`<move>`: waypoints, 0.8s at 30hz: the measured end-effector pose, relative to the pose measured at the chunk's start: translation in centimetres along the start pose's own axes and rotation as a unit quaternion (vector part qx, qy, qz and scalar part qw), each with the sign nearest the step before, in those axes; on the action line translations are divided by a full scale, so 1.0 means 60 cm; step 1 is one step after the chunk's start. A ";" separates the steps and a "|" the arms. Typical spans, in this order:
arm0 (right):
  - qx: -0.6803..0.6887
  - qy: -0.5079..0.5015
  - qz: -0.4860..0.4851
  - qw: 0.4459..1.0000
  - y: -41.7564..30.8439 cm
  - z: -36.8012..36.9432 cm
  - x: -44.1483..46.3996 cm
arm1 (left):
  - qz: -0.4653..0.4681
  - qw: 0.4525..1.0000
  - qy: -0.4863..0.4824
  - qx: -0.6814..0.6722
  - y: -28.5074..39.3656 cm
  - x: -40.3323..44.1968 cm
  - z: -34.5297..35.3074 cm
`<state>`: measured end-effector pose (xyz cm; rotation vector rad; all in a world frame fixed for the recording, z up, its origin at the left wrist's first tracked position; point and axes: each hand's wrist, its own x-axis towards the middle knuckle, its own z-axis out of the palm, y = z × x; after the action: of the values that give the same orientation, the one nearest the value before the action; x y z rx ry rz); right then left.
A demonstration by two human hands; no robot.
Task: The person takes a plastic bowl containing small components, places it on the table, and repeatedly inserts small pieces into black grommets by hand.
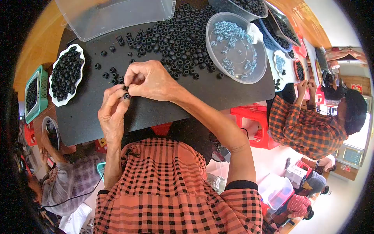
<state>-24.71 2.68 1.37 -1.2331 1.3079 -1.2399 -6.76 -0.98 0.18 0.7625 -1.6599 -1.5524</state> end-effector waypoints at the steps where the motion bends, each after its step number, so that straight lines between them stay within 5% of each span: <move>1: 0.016 0.003 -0.015 1.000 0.004 -0.002 -0.001 | 0.008 1.000 0.002 0.008 -0.003 0.001 -0.001; 15: -0.015 -0.018 0.013 1.000 0.002 -0.008 -0.003 | 0.021 0.995 -0.005 0.102 0.007 -0.002 0.020; 24: 0.118 0.050 -0.070 0.989 0.032 -0.002 -0.015 | 0.018 0.996 0.028 0.077 -0.002 0.003 0.020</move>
<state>-24.87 3.54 -0.53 -1.1186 1.1225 -1.5270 -7.86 -0.50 0.05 0.8439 -1.7560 -1.3780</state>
